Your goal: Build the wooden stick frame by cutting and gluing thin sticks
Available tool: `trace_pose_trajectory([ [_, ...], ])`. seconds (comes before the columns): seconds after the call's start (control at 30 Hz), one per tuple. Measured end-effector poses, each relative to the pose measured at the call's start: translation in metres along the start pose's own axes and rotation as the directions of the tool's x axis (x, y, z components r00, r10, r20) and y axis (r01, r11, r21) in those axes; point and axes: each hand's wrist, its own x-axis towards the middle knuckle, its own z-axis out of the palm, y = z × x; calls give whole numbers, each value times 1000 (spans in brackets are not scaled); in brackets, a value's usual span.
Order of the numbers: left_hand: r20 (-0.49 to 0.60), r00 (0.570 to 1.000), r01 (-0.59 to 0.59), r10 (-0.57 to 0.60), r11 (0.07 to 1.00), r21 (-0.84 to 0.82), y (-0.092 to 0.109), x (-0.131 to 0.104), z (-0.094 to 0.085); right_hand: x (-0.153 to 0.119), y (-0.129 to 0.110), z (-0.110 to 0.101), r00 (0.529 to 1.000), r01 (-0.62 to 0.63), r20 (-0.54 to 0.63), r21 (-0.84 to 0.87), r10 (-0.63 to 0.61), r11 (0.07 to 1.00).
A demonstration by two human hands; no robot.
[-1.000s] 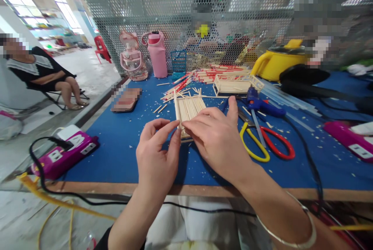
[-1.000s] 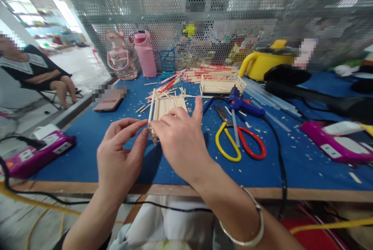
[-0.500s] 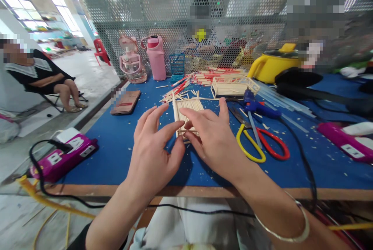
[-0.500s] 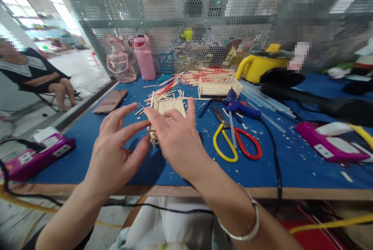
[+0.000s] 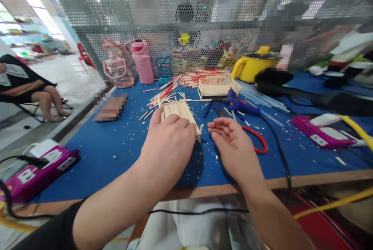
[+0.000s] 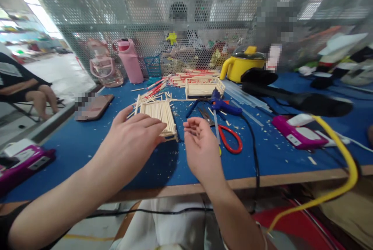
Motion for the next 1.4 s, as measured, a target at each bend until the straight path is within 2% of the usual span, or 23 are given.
trace_pose_trajectory([
  [0.1,52,999,-11,9,999,50,5,3,7,-2,4,7,998,-43,53,48,40,998],
  [0.3,95,994,45,-45,999,-1,1,1,13,-7,2,13,995,-3,103,21,1,1000],
  [0.37,65,997,44,-42,999,-30,0,-1,13,-7,3,14,995,15,94,0,-15,1000],
  [0.53,-93,995,32,-37,998,-59,-1,-9,16,-7,6,15,995,73,77,-60,-68,996],
  [0.63,-135,990,36,-44,998,-55,-2,-11,17,-7,5,16,993,100,70,-99,-94,990],
  [1.13,-118,989,81,-88,995,-62,-2,-13,19,-9,1,16,989,146,60,-240,-135,960],
  [1.4,-120,988,91,-99,993,-74,-3,-12,22,-9,1,18,993,112,53,-211,-103,971],
])
